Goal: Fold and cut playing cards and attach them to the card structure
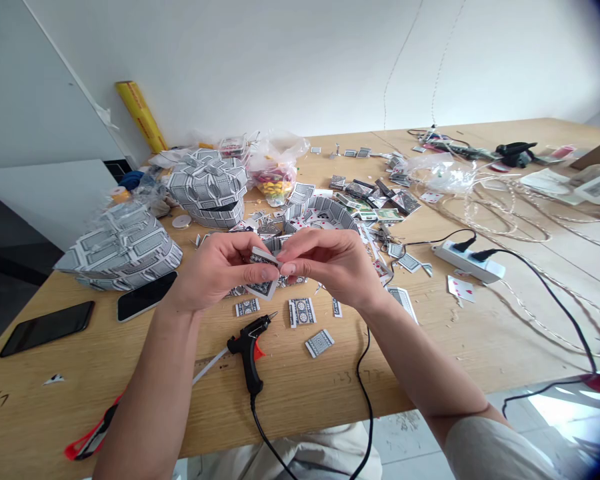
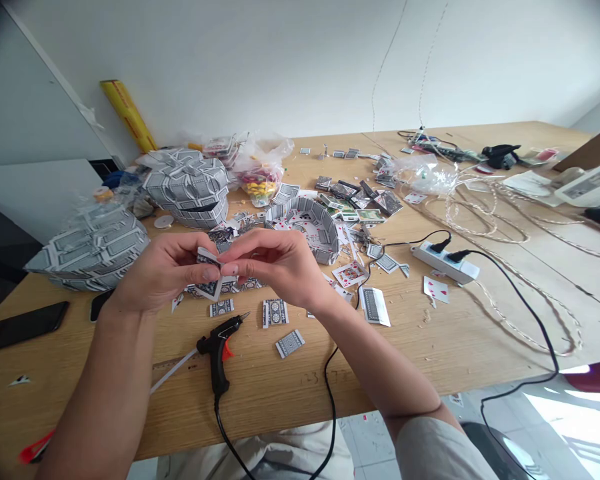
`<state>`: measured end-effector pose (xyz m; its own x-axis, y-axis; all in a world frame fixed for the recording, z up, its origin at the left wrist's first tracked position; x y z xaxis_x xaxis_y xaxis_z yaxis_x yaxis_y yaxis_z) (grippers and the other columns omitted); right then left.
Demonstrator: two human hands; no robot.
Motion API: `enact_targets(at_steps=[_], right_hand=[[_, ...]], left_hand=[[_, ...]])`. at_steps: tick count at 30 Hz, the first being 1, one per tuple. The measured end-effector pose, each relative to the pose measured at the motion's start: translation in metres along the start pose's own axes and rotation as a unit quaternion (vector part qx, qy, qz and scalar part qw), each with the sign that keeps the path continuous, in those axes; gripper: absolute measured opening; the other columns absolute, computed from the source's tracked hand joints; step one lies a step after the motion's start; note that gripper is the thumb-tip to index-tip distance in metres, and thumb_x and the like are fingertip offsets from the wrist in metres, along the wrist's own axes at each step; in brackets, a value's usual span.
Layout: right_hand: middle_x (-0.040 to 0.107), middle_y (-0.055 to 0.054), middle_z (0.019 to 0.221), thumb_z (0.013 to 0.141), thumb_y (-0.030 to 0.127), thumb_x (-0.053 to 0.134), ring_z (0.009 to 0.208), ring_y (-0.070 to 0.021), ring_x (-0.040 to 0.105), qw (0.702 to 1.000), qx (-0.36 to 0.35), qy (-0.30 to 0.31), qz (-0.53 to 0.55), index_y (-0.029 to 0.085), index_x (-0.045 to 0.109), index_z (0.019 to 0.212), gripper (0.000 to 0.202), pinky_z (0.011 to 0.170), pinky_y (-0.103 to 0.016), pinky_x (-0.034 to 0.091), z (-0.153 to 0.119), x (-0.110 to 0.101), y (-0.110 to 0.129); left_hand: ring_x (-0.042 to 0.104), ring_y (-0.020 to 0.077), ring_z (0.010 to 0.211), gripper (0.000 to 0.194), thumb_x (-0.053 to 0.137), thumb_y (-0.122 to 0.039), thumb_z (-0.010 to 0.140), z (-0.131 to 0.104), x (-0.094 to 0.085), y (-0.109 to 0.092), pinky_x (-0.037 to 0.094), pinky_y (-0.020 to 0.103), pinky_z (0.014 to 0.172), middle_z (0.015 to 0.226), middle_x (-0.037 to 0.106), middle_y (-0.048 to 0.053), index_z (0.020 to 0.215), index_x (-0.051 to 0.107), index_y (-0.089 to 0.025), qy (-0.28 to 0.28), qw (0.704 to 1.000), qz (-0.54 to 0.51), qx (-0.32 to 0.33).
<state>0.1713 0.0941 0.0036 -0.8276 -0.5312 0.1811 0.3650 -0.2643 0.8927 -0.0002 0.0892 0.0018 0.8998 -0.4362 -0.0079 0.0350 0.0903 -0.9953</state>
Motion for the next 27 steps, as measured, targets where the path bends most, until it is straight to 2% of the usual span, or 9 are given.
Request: enact_targets(at_steps=[5, 10, 14, 17, 22, 27], right_hand=[[0.083, -0.002, 0.087, 0.076, 0.026, 0.103, 0.071, -0.0129, 0.072, 1.000, 0.002, 0.001, -0.005, 0.026, 0.091, 0.088, 0.018, 0.063, -0.026, 0.062, 0.000, 0.001, 0.000], [0.083, -0.001, 0.084, 0.070, 0.027, 0.107, 0.071, -0.0141, 0.075, 0.998, 0.047, -0.018, 0.032, 0.022, 0.086, 0.093, 0.031, 0.066, -0.027, 0.066, -0.003, 0.002, -0.001], [0.083, -0.001, 0.084, 0.068, 0.023, 0.107, 0.072, -0.0147, 0.078, 0.996, 0.070, -0.033, 0.032, 0.020, 0.080, 0.096, 0.040, 0.068, -0.027, 0.068, -0.007, 0.000, 0.000], [0.083, -0.001, 0.083, 0.068, 0.022, 0.107, 0.072, -0.0152, 0.078, 0.996, 0.070, -0.050, 0.015, 0.021, 0.076, 0.096, 0.042, 0.068, -0.027, 0.067, -0.008, -0.002, 0.001], [0.082, -0.001, 0.084, 0.067, 0.029, 0.107, 0.074, -0.0167, 0.078, 0.995, 0.061, -0.081, -0.012, 0.022, 0.070, 0.094, 0.047, 0.068, -0.029, 0.067, -0.008, -0.004, 0.001], [0.080, -0.002, 0.084, 0.069, 0.030, 0.106, 0.074, -0.0161, 0.076, 0.993, 0.056, -0.099, -0.030, 0.021, 0.076, 0.095, 0.040, 0.069, -0.030, 0.066, -0.006, -0.005, -0.001]], left_hand=[[0.071, 0.0136, 0.064, 0.026, 0.101, -0.033, 0.077, 0.000, -0.001, 0.003, 0.056, 0.022, 0.056, 0.078, 0.081, 0.004, 0.084, 0.080, -0.019, -0.001, 1.000, 0.000, -0.013], [0.069, 0.0129, 0.060, 0.029, 0.101, -0.035, 0.076, -0.002, 0.002, -0.003, 0.055, 0.021, 0.053, 0.073, 0.078, 0.003, 0.080, 0.077, -0.018, -0.009, 1.000, 0.016, -0.006], [0.065, 0.0102, 0.057, 0.027, 0.100, -0.031, 0.076, -0.003, 0.001, -0.008, 0.049, 0.018, 0.050, 0.070, 0.076, 0.001, 0.079, 0.077, -0.018, -0.018, 0.999, 0.040, 0.002], [0.060, 0.0094, 0.055, 0.029, 0.101, -0.031, 0.074, -0.002, 0.000, -0.008, 0.045, 0.019, 0.049, 0.067, 0.072, 0.000, 0.077, 0.076, -0.017, -0.026, 0.998, 0.059, 0.002], [0.053, 0.0088, 0.054, 0.036, 0.105, -0.035, 0.069, 0.000, -0.001, -0.007, 0.039, 0.020, 0.048, 0.064, 0.066, -0.002, 0.077, 0.075, -0.017, -0.045, 0.997, 0.067, 0.009], [0.049, 0.0087, 0.055, 0.037, 0.104, -0.037, 0.069, 0.001, -0.005, -0.005, 0.036, 0.021, 0.049, 0.064, 0.061, -0.003, 0.077, 0.075, -0.018, -0.072, 0.994, 0.073, 0.020]])
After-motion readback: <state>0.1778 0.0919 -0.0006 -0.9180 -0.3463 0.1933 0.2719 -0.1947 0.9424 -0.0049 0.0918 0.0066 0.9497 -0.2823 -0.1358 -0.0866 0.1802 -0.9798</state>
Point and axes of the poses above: each hand's wrist, its own z-axis towards the middle knuckle, its own x-axis out of the palm, y = z × x, the point moved 6 cm from there along z, towards the middle knuckle
